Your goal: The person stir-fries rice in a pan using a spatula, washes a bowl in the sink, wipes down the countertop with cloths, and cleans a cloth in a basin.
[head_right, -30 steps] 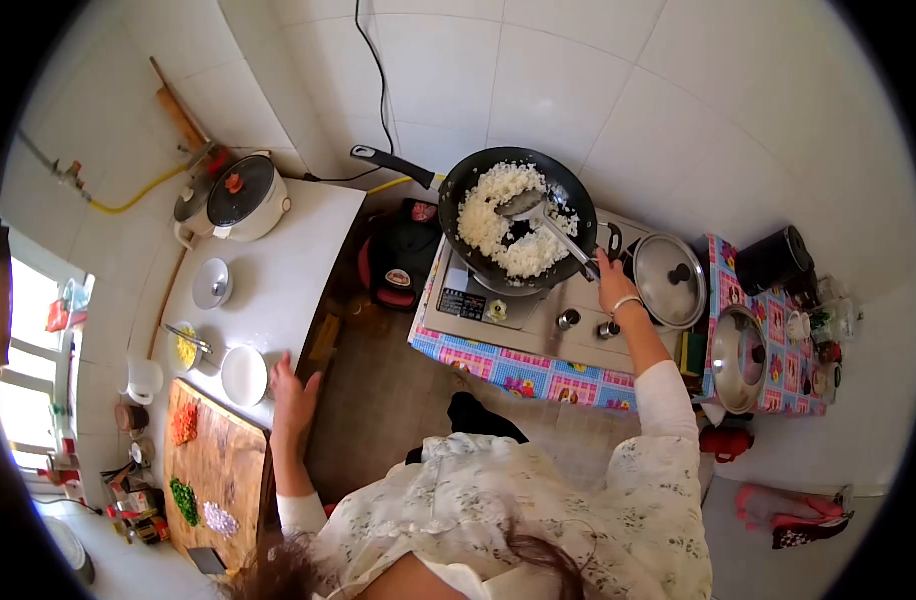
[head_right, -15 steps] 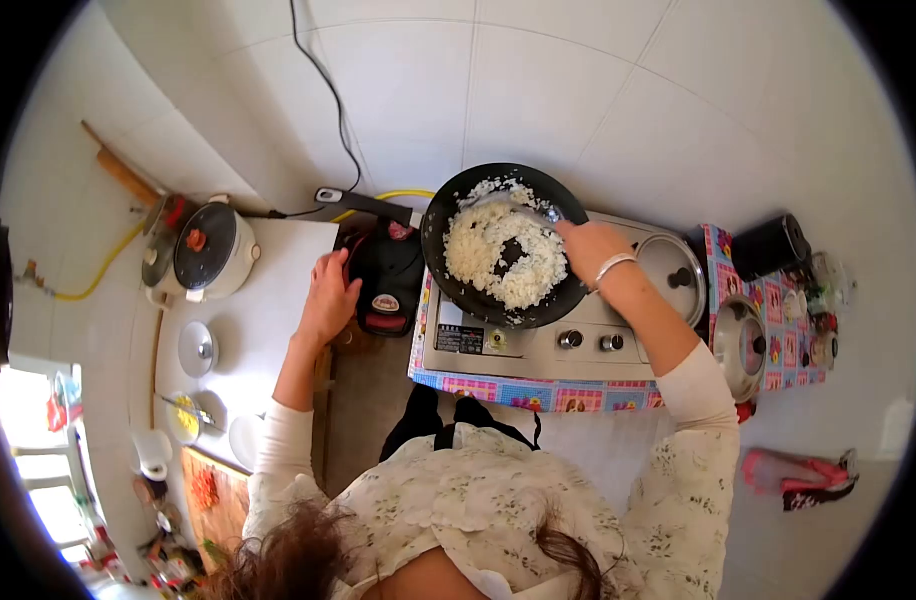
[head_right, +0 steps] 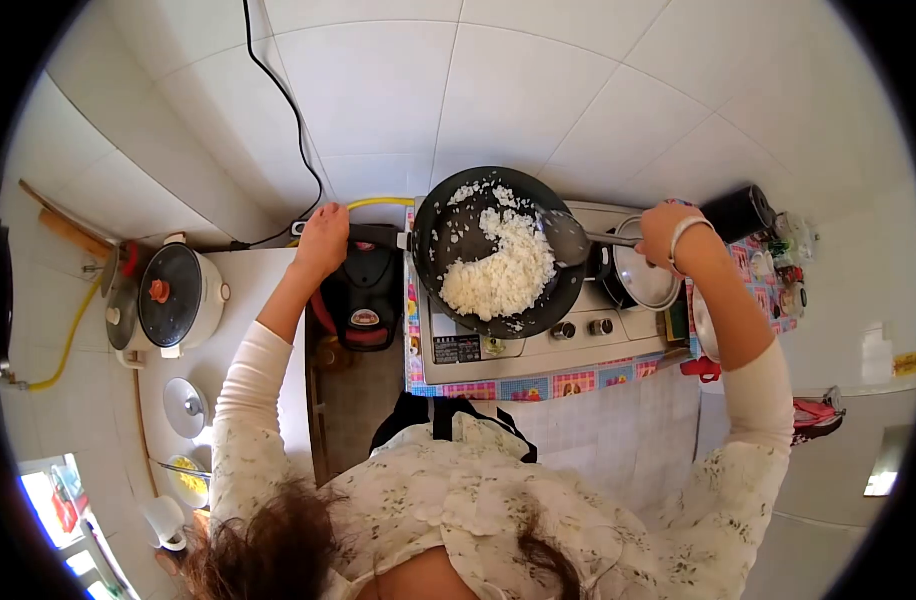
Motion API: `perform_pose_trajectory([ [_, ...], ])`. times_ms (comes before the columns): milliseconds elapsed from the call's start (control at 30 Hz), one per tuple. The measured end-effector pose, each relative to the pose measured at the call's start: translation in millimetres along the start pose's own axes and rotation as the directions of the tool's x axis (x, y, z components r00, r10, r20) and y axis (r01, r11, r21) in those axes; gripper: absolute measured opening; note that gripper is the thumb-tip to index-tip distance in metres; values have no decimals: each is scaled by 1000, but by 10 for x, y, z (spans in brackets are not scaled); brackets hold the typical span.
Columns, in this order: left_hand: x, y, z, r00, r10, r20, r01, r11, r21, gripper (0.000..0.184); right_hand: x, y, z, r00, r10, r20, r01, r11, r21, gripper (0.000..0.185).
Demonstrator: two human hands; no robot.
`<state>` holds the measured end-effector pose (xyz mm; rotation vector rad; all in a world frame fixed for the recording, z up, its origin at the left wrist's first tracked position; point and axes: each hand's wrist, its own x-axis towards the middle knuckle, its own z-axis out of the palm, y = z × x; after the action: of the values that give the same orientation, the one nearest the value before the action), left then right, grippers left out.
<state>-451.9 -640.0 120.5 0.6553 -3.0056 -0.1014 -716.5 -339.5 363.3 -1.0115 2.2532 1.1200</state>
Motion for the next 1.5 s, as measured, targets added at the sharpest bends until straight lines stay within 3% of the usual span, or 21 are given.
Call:
perform_pose_trajectory([
  [33,24,-28,22,1000,5,17,-5,1000,3,23,35,-57,-113,993,88,85,-87,996,-16,34],
  [133,-1,-67,72,989,62,-132,-75,993,-93,12,467,73,56,984,176,20,-174,982,-69,42],
  [233,53,-118,219,982,87,-166,-104,990,-97,12,934,321,387,976,114,185,-158,957,244,45],
  [333,48,-93,191,987,65,-148,-83,990,-117,11,1104,278,730,983,-108,-149,148,945,291,48],
  [367,49,-87,158,987,63,-145,-82,989,-125,11,953,118,704,949,-92,-301,181,942,282,50],
  [500,31,-63,108,984,66,-166,-91,985,-146,13,653,-101,630,787,-168,-594,176,983,-45,45],
  [600,35,-75,122,977,64,-205,-100,980,-170,15,413,69,584,688,-201,-697,171,979,-114,42],
  [700,19,-79,121,974,76,-215,-117,976,-185,16,305,256,481,805,-124,-580,66,991,-120,39],
  [800,41,-75,111,974,73,-216,-116,974,-192,16,369,259,487,938,37,-345,-74,993,-97,41],
  [900,18,-42,92,977,51,-206,-92,977,-193,15,349,227,571,995,84,-62,-82,996,23,45],
  [1033,38,-21,111,985,25,-172,-51,987,-150,15,410,-24,951,968,-122,218,5,882,470,55],
  [1133,42,-11,108,989,25,-147,-44,991,-129,16,506,-299,1316,990,-89,113,-17,708,706,54],
  [1233,24,-14,100,983,35,-180,-63,986,-153,17,777,-439,1724,979,3,-206,155,645,748,49],
  [1333,34,-24,117,984,29,-173,-55,987,-150,16,596,-514,1603,856,186,-482,88,867,491,51],
  [1467,31,-35,164,986,9,-168,-34,989,-146,14,166,-493,1280,692,165,-702,-5,975,224,41],
  [1500,36,-42,178,988,-5,-156,-17,990,-143,14,134,-433,1303,573,69,-817,20,995,98,37],
])
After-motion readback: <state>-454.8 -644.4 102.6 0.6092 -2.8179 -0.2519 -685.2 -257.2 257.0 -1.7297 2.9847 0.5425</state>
